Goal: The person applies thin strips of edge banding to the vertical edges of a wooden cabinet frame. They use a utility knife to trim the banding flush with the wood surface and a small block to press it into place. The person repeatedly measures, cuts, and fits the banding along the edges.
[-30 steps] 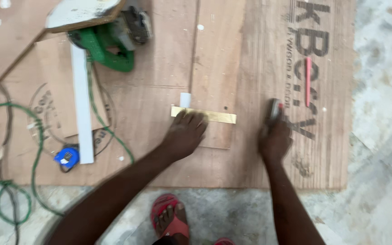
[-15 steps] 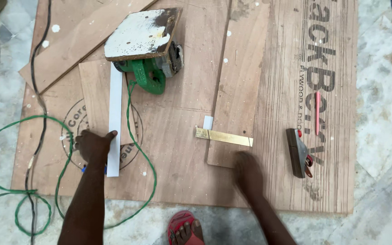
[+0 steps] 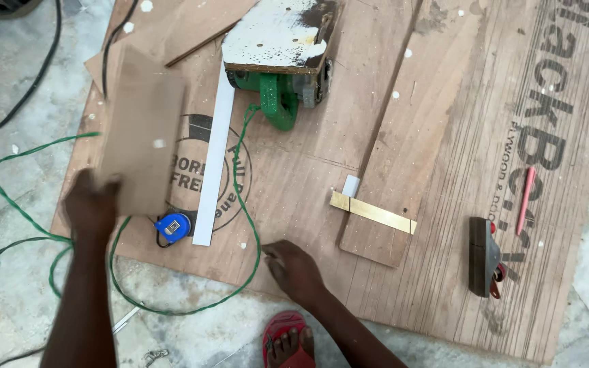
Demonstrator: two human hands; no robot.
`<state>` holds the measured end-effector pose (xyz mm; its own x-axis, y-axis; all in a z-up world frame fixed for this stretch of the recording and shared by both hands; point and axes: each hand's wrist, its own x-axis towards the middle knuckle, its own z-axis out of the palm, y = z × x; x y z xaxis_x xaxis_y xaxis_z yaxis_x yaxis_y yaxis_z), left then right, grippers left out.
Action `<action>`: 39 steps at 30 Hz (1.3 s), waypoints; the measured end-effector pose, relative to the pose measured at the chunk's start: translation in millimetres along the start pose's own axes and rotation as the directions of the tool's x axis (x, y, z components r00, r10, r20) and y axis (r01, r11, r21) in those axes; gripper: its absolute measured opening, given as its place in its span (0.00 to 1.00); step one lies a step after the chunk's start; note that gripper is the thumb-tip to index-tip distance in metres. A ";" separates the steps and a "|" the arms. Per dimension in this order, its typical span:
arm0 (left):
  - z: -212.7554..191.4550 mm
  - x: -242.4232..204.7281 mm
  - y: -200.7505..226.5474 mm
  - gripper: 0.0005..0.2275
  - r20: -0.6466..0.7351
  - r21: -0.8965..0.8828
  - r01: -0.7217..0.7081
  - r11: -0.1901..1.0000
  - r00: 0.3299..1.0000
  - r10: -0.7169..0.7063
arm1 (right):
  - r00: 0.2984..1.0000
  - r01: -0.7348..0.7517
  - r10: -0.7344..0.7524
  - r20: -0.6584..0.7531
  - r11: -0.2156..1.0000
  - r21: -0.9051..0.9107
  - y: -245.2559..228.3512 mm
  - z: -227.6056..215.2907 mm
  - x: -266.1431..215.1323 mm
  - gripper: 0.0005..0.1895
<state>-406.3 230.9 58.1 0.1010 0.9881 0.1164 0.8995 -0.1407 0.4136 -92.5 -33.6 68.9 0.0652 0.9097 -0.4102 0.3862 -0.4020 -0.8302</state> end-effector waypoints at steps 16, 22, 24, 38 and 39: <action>124.5 -230.3 202.3 0.25 0.888 -0.401 0.471 0.785 0.409 0.209 | 0.667 -0.143 0.648 -0.368 0.596 0.790 109.1 -54.9 -182.4 0.28; 183.7 -237.0 259.5 0.29 0.630 -0.459 -0.010 0.888 0.701 0.333 | 0.370 -0.325 0.865 -0.338 0.461 0.825 173.9 -59.9 -251.4 0.27; 199.2 -238.8 277.1 0.30 0.605 -0.435 -0.058 0.898 0.721 0.339 | 0.328 -0.403 0.881 -0.340 0.456 0.794 183.4 -58.8 -250.0 0.28; 210.5 -190.5 249.1 0.14 0.928 -0.339 0.873 0.351 0.372 -0.030 | 0.573 -0.364 0.764 -0.296 0.562 0.743 205.8 -62.9 -226.4 0.29; 205.1 -185.0 245.3 0.14 0.925 -0.339 0.870 0.358 0.377 -0.041 | 0.537 -0.388 0.776 -0.331 0.576 0.719 204.2 -65.2 -220.0 0.30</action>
<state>-117.1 26.5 -47.1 0.3948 0.4366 -0.8084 0.2662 0.7878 0.5555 31.9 -309.0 14.3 0.6392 0.2115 -0.7394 -0.4647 -0.6599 -0.5904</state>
